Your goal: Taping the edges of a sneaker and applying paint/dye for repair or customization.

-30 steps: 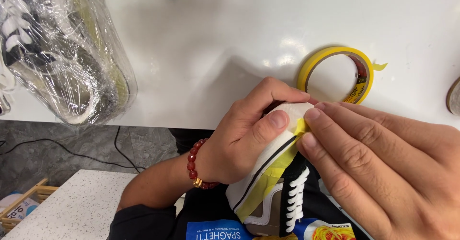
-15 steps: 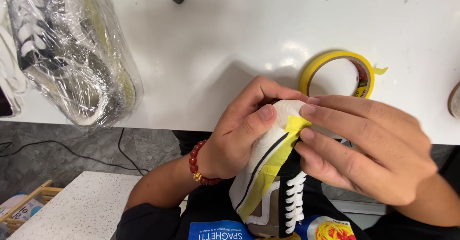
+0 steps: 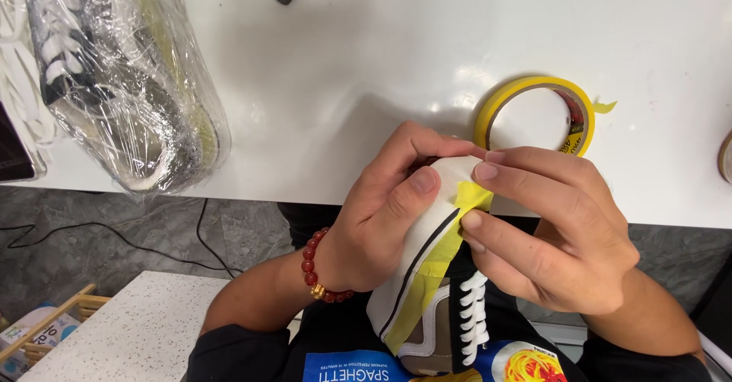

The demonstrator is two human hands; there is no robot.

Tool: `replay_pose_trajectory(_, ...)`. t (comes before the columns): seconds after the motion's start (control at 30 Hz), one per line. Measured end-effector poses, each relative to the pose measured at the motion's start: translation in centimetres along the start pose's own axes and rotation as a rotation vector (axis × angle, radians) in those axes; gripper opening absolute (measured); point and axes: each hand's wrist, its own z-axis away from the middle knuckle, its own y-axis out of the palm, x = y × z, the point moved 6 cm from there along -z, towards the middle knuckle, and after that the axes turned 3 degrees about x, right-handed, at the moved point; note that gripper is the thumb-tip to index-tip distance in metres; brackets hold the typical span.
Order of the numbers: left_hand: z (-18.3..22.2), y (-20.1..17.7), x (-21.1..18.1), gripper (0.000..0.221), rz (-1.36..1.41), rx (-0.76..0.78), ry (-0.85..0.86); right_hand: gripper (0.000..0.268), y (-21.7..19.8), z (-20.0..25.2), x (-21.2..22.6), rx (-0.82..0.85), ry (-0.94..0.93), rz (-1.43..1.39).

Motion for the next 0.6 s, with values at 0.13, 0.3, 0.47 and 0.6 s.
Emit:
replay_pose_trajectory(0.13,-0.11,0.1,-0.17,0.033,-0.01,-0.006,-0.026,0.024,0.04,-0.33,0.17,0.024,-0.012,0.003)
replay_pose_trajectory(0.3,-0.3,0.27,-0.34,0.031,-0.007,0.01,-0.026,0.023,0.02,-0.31,0.59,0.077,-0.091,0.09)
replay_pose_trajectory(0.47,-0.13,0.02,0.02,0.03,-0.041,0.012,0.027,0.025,0.28,0.13,0.58,0.096,-0.151,0.128)
replay_pose_trajectory(0.6,0.04,-0.26,0.11,0.031,-0.098,0.01,0.024,0.031,0.45,-0.29,0.69,0.081,-0.187,0.104)
